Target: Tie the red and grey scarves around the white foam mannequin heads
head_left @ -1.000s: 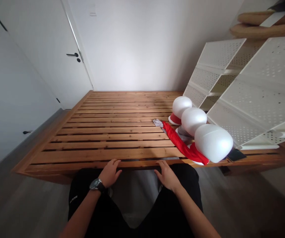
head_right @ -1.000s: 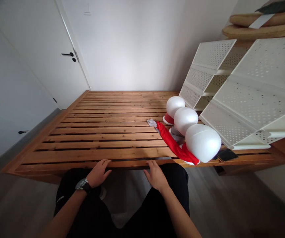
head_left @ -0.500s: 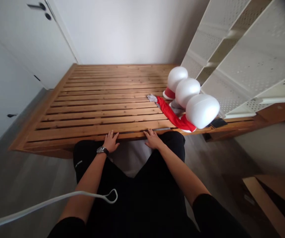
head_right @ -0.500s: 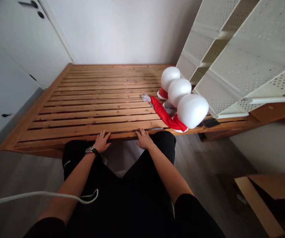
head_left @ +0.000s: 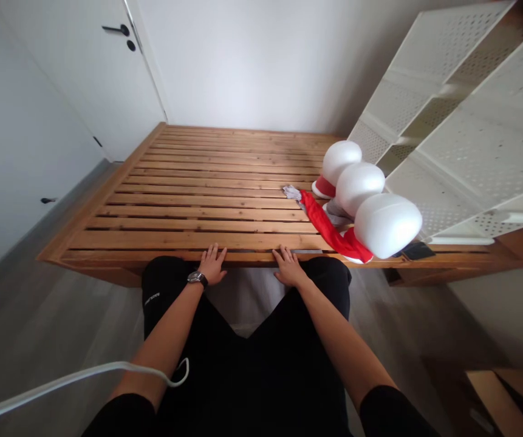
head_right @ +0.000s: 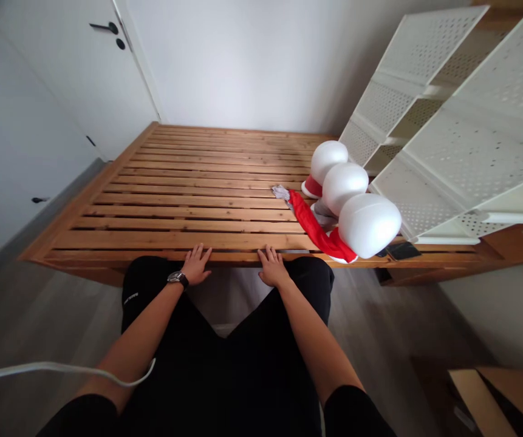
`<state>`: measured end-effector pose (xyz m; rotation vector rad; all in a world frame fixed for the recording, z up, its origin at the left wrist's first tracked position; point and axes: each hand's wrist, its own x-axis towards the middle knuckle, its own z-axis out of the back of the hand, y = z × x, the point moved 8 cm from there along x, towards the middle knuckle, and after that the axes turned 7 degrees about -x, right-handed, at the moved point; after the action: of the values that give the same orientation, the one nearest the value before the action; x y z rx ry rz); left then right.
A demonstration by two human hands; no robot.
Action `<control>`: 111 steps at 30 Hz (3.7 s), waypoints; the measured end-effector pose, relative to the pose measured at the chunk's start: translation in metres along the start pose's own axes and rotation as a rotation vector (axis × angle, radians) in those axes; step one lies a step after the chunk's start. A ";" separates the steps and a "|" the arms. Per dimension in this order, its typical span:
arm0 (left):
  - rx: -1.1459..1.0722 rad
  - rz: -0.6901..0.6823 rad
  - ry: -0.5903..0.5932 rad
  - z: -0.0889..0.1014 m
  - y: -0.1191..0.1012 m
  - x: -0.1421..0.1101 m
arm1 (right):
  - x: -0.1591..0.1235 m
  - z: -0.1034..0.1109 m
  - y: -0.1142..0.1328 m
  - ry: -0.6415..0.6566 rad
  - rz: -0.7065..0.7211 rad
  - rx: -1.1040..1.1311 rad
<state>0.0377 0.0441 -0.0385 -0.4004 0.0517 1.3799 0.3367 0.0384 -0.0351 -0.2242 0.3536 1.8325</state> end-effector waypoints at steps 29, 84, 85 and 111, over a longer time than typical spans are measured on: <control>-0.007 0.003 -0.060 -0.013 0.010 0.004 | 0.008 -0.009 -0.007 0.027 0.018 0.049; -0.009 -0.005 -0.100 -0.014 0.010 0.003 | 0.010 -0.012 -0.009 0.028 0.012 0.076; -0.004 -0.004 -0.099 -0.014 0.010 0.003 | 0.010 -0.012 -0.009 0.026 0.011 0.075; 0.019 0.004 -0.106 -0.015 0.011 0.003 | 0.014 -0.018 -0.012 0.027 0.002 0.076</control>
<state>0.0308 0.0434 -0.0563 -0.3107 -0.0218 1.4020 0.3440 0.0477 -0.0578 -0.1963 0.4415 1.8156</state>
